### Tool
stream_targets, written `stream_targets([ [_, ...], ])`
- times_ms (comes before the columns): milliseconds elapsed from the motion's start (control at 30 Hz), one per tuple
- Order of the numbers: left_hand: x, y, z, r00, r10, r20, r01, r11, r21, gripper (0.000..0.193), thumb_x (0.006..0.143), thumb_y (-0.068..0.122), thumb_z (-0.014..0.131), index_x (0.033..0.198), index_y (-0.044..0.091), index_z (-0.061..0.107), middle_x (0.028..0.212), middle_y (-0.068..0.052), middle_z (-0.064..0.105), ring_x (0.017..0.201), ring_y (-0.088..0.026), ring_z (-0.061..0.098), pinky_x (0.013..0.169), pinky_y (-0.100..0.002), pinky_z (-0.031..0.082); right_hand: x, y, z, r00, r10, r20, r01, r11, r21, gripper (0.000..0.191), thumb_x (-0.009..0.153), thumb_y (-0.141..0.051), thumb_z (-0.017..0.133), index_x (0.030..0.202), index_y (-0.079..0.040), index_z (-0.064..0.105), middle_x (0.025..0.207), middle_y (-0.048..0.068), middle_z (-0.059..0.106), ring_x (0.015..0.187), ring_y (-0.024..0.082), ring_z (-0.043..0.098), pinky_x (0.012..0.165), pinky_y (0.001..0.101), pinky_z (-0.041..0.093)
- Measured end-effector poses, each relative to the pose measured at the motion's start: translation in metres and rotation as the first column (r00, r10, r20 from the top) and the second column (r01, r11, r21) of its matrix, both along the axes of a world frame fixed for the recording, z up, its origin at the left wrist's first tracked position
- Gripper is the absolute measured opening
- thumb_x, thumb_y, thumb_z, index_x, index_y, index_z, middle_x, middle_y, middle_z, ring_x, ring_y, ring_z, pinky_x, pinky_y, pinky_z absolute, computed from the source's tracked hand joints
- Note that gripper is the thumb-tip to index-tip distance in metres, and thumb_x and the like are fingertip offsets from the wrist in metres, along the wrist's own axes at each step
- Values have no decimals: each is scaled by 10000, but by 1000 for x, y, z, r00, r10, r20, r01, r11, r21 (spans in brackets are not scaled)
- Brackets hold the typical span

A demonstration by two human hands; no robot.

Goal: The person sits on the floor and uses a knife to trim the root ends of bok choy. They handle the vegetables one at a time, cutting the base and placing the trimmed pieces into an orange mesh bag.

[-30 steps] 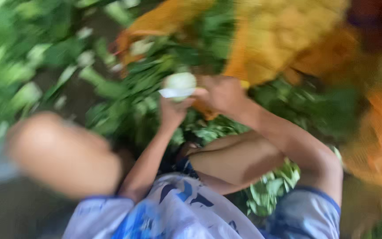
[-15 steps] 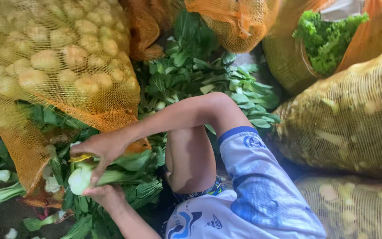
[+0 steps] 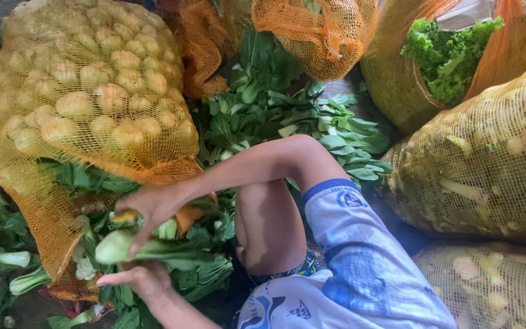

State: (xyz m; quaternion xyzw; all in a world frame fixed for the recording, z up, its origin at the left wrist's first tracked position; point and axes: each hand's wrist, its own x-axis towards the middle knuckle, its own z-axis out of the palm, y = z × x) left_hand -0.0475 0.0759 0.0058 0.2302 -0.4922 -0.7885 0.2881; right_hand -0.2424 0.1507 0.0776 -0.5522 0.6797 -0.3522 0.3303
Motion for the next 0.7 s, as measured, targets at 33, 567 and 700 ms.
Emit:
stream_targets([
  [33,-4,2,2,999,-23,-46,24,1000,18,1306,755,972,200,1638,16,308,1660,-141,390,1530,-263,355,1254,-495,187,5,-1,1,998,33,45,-35,999,28,1110,621,-768,796,1349,24,522,1284,199,631,1146,302,661,984,398,570],
  [567,-54,4,-86,422,270,866,644,583,-496,879,857,639,511,1471,10,485,1433,-206,560,1305,-321,517,1124,-466,384,-22,4,29,701,21,712,187,959,-212,957,760,-547,846,1401,57,471,1224,145,620,1092,221,621,918,379,563],
  [700,-72,26,-72,255,269,929,775,518,-362,795,844,544,590,1433,15,530,1380,-199,598,1242,-318,556,1072,-456,421,-25,2,35,733,-17,680,163,975,-151,1022,695,-584,827,1401,31,417,1167,197,646,1009,291,680,869,423,615],
])
